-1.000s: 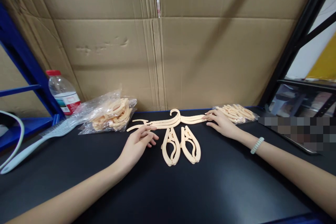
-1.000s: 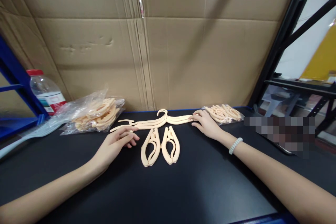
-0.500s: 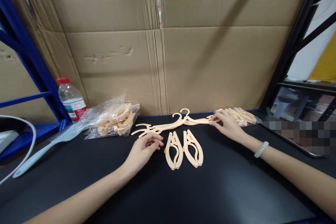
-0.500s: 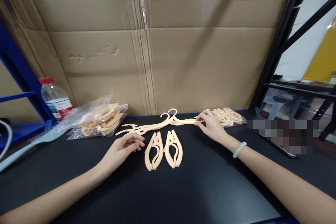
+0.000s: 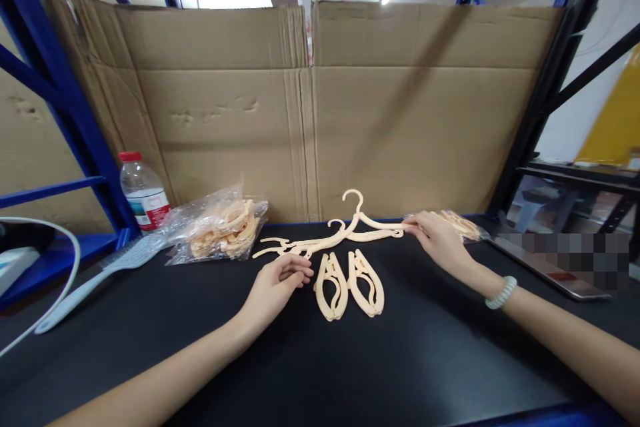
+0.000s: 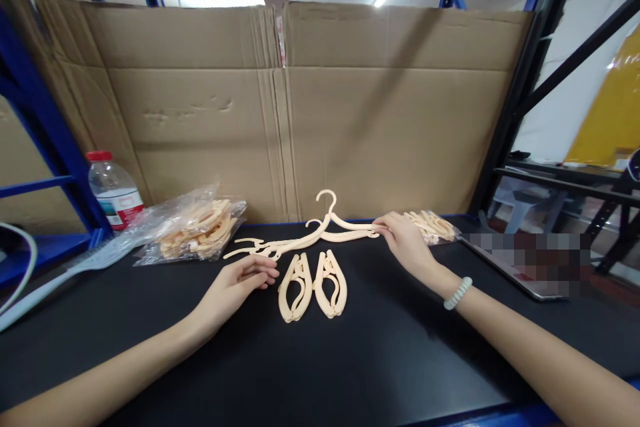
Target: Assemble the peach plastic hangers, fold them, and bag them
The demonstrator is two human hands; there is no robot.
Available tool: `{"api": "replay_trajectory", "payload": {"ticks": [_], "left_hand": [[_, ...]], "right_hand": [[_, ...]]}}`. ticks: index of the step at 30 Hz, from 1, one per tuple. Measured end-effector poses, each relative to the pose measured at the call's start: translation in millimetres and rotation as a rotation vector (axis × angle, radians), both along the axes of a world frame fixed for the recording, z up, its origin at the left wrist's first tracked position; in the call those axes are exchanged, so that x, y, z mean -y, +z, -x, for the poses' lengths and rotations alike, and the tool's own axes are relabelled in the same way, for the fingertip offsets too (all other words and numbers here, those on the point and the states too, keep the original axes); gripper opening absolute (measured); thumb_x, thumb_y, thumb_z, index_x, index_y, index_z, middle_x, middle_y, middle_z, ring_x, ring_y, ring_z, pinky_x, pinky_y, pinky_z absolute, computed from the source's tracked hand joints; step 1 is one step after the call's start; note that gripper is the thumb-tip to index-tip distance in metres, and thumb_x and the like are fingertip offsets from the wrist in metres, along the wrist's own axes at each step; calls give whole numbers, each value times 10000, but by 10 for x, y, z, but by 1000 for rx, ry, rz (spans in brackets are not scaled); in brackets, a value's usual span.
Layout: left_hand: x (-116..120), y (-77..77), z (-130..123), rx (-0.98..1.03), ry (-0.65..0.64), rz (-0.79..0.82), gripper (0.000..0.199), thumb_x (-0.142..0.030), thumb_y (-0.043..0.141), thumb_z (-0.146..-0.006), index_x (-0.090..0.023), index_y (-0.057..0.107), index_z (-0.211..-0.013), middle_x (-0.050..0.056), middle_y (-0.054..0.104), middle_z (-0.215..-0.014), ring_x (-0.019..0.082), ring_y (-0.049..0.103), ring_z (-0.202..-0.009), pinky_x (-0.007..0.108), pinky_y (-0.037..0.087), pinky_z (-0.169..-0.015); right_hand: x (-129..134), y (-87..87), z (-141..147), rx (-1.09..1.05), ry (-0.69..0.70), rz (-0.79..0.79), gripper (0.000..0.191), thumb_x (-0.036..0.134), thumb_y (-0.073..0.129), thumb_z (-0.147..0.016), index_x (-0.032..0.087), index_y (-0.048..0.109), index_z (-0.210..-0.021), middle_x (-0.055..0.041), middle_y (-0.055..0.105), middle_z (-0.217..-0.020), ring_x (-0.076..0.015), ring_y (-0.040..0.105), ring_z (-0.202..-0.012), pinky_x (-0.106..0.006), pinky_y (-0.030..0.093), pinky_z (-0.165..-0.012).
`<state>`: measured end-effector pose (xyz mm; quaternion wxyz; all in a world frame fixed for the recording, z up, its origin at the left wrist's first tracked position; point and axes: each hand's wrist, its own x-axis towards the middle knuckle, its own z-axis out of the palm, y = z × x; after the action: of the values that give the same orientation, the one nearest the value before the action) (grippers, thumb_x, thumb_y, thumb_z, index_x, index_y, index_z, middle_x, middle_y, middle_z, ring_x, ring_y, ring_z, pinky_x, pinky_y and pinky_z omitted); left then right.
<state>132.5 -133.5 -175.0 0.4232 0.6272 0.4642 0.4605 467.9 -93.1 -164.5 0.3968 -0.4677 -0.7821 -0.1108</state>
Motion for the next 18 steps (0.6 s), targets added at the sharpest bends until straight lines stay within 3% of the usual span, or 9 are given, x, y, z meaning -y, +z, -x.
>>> {"api": "replay_trajectory", "payload": {"ticks": [5, 11, 18], "left_hand": [[88, 42, -38, 61, 37, 93, 263, -276, 634, -658, -121, 613, -869, 117, 706, -872, 218, 681, -785, 367, 536, -773], [187, 72, -110, 182, 139, 24, 512, -383, 658, -712, -155, 455, -1122, 136, 607, -1157, 202, 682, -816, 386, 551, -812], [216, 9, -140, 29, 30, -100, 691, -351, 607, -791, -234, 267, -1381, 78, 544, -1175, 154, 638, -808, 318, 543, -764]], "right_hand": [[132, 109, 33, -91, -83, -40, 139, 281, 484, -890, 210, 599, -862, -61, 656, -830, -218, 600, -764, -342, 452, -703], [274, -28, 61, -170, -25, 14, 85, 259, 516, -876, 218, 587, -898, -58, 650, -858, -220, 597, -802, -343, 452, -710], [415, 5, 148, -100, 45, 21, 74, 251, 512, -885, 230, 578, -911, -58, 648, -877, -215, 606, -804, -342, 464, -722]]}}
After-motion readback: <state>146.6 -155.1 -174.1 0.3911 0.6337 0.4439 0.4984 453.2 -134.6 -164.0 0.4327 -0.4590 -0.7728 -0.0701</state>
